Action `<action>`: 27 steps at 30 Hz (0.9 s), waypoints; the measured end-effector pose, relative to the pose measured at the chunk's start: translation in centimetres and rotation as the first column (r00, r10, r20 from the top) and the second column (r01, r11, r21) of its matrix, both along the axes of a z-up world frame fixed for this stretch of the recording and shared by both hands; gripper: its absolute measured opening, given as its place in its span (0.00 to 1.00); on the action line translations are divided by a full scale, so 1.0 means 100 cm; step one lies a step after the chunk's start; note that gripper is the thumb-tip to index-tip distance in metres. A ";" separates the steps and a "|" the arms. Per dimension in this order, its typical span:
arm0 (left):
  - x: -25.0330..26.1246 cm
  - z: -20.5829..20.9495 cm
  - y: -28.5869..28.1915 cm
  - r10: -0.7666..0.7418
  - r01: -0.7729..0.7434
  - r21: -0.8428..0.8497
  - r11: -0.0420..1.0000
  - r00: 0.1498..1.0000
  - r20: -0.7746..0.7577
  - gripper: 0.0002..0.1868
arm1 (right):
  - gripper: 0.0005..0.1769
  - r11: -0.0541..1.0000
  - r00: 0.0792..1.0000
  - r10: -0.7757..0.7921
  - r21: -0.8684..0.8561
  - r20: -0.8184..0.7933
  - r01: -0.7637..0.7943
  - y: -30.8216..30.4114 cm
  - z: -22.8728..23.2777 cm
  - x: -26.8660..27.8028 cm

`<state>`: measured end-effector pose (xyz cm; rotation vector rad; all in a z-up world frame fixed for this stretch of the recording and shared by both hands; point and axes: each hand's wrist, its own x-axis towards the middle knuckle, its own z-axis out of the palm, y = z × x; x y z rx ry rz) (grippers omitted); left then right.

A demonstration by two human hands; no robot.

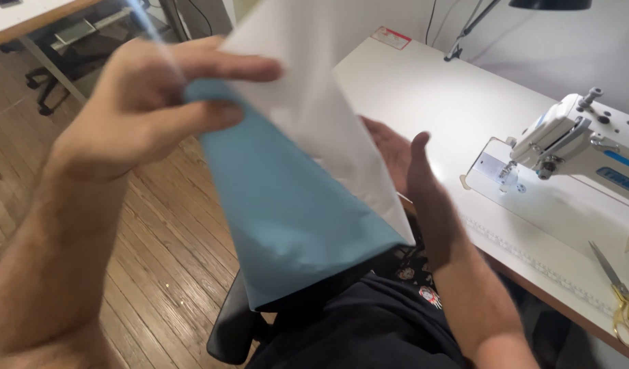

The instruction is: Aligning, trimming, and inspecting leather pieces at a sewing station.

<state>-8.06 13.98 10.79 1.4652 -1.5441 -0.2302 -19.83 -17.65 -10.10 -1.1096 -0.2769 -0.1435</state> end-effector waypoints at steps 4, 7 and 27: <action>0.012 -0.002 -0.045 -0.132 0.139 0.035 0.990 0.979 -0.153 0.20 | 0.58 0.999 1.000 -0.002 -0.044 0.002 0.002 0.043 0.058 -0.042; 0.030 -0.020 -0.069 -0.122 0.124 -0.062 0.990 0.992 0.030 0.22 | 0.30 1.000 0.999 0.027 -0.009 0.022 -0.027 -0.039 -0.017 -0.030; -0.024 -0.145 -0.279 -0.359 0.534 0.298 0.791 0.800 -0.480 0.35 | 0.11 0.357 0.327 -0.933 -0.466 -0.148 0.809 -0.020 -0.081 -0.266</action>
